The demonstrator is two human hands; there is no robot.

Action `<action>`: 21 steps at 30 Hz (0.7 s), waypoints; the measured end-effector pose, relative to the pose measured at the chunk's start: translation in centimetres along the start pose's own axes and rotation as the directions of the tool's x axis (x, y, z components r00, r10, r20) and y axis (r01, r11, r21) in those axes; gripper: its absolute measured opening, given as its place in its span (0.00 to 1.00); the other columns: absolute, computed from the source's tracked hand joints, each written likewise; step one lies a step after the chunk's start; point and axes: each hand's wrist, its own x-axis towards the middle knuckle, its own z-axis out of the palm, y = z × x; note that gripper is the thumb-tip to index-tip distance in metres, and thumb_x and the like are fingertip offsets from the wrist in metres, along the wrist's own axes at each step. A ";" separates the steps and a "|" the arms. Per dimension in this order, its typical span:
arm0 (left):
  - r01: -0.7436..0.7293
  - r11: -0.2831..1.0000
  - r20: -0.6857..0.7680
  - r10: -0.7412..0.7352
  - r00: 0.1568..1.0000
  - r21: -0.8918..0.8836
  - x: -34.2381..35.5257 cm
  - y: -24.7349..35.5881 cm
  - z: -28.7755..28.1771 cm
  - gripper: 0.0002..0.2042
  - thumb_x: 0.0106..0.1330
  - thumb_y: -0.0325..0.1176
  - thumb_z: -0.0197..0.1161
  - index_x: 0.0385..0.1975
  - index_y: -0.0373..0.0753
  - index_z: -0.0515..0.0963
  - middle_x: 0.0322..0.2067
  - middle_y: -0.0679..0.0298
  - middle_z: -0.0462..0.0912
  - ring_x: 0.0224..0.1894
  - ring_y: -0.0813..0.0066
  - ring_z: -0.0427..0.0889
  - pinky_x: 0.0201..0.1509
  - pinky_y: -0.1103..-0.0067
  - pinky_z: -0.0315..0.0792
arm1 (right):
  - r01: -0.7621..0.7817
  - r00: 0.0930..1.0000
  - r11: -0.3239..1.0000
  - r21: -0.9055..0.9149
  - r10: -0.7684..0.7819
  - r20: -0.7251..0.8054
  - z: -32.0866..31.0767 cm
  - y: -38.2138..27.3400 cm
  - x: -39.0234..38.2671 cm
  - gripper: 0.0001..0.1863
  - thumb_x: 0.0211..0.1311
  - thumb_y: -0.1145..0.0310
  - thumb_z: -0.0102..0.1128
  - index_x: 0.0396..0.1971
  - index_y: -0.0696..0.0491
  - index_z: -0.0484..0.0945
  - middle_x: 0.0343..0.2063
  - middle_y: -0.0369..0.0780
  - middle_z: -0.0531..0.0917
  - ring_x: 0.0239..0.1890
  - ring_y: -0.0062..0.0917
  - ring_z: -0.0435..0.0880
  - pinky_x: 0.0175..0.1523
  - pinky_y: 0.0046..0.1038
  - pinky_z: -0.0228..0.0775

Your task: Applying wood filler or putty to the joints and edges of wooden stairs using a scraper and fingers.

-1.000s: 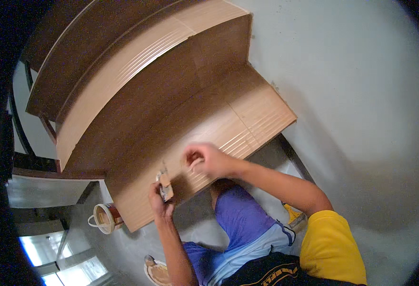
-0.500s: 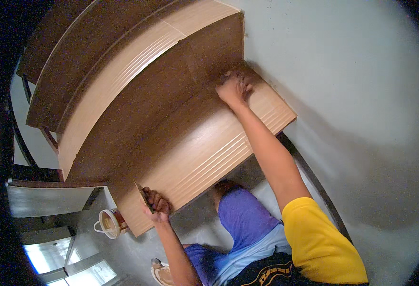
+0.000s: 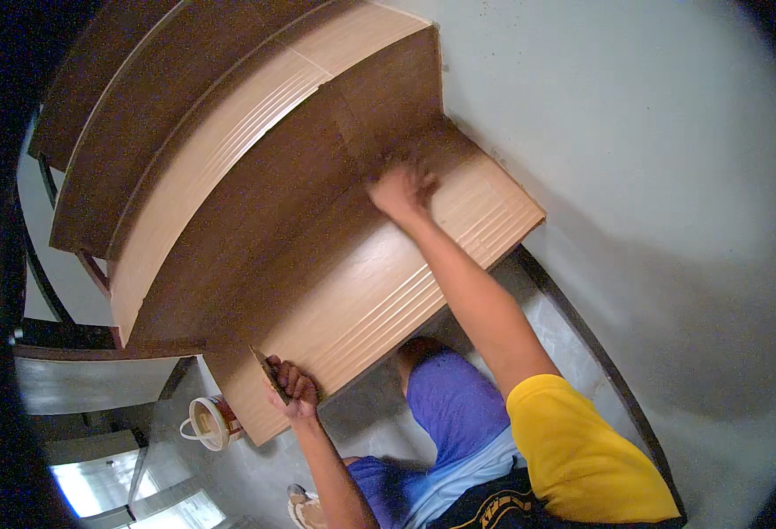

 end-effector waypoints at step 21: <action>0.016 0.999 0.030 -0.015 0.999 -0.040 0.1 0.2 -0.3 0.19 0.67 0.39 0.54 0.51 0.32 0.69 0.21 0.67 0.64 0.18 0.82 0.61 0.16 0.85 0.58 | 0.001 1.000 0.961 -0.276 -0.009 -0.027 0.7 1.3 2.8 0.33 0.53 0.48 0.54 0.55 0.53 0.69 0.57 0.49 0.68 0.61 0.48 0.61 0.60 0.56 0.52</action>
